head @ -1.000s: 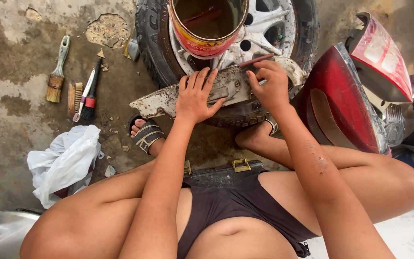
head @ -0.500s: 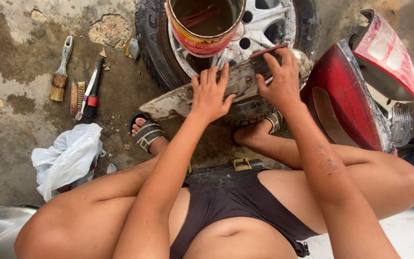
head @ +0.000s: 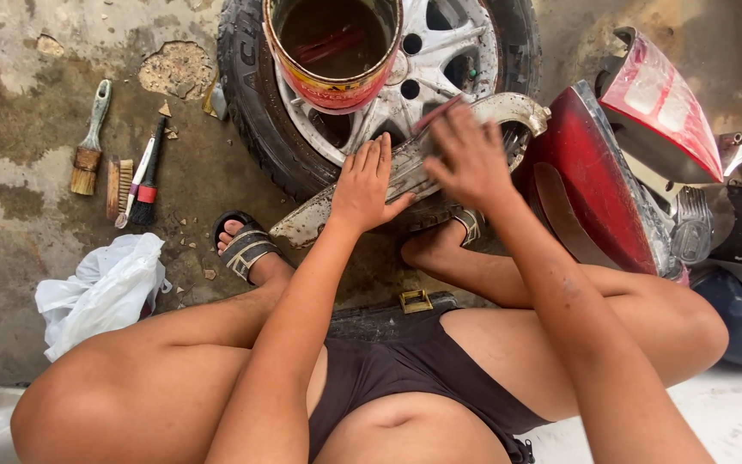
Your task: The person sits on the ground and sands a long, dirty metal bar using a red sanding block. The bar is held against a car tire for stability while the person rubs the sanding block along its length.
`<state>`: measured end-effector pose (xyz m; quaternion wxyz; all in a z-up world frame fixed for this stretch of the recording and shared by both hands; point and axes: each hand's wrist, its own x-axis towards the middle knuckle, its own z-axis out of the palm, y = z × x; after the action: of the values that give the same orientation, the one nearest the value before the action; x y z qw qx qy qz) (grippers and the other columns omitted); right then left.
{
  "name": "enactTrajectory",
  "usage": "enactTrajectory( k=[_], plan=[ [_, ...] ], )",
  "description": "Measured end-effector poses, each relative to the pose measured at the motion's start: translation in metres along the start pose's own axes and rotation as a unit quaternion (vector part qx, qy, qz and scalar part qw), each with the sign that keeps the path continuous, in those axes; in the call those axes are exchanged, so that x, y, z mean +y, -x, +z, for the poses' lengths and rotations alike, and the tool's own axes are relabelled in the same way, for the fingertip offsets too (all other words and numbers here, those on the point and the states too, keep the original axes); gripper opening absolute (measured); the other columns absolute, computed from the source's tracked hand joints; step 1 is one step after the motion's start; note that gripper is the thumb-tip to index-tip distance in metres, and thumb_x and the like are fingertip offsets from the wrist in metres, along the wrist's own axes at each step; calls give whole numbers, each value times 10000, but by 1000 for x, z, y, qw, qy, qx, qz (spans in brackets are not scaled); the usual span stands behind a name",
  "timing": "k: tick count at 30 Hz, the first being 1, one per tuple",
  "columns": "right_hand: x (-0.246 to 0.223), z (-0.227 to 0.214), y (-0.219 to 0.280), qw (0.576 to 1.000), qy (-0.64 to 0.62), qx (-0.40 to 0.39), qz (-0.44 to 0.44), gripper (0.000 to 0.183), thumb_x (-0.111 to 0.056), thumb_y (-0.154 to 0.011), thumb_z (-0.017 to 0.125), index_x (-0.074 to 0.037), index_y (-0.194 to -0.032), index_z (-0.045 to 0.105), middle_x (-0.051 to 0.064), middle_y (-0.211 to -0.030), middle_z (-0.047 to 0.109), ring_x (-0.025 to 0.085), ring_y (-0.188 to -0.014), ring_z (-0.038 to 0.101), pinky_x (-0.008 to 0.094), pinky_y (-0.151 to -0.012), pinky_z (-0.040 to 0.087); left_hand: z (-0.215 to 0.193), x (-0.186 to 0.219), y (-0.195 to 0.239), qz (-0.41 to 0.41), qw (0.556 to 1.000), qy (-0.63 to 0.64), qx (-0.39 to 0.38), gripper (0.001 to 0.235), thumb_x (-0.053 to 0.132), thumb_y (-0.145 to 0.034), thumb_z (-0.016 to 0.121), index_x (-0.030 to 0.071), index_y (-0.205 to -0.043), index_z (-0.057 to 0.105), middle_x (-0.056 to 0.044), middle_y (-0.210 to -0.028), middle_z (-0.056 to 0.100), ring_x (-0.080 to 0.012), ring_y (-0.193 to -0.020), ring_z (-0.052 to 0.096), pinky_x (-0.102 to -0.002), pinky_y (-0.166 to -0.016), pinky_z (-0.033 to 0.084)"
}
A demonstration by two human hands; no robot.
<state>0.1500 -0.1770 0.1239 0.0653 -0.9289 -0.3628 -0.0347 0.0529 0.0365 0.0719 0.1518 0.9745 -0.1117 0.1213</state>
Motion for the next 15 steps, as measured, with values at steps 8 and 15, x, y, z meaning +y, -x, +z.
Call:
enactTrajectory(
  k=[8,15],
  plan=[
    [-25,-18,-8,984,-36,-125,124,993,-870,-964,251,-158,-1654,312,294,-1656,313,422,-1567,212,647,-1220,15,-5,-2,-2,-15,999,32,-17,1097,698,-874,610,-85,-1576,296,-257,-1399,565,-350,-1344,521,-440,-1063,452],
    [-59,-1,7,987,-26,-119,101,1102,-843,-890,445,-46,-1635,294,372,-1640,260,491,-1557,187,599,-1247,99,-2,-10,-6,-13,995,85,-51,1179,615,-792,752,-94,-1591,253,-297,-1453,522,-405,-1416,469,-477,-1181,391]
  ],
)
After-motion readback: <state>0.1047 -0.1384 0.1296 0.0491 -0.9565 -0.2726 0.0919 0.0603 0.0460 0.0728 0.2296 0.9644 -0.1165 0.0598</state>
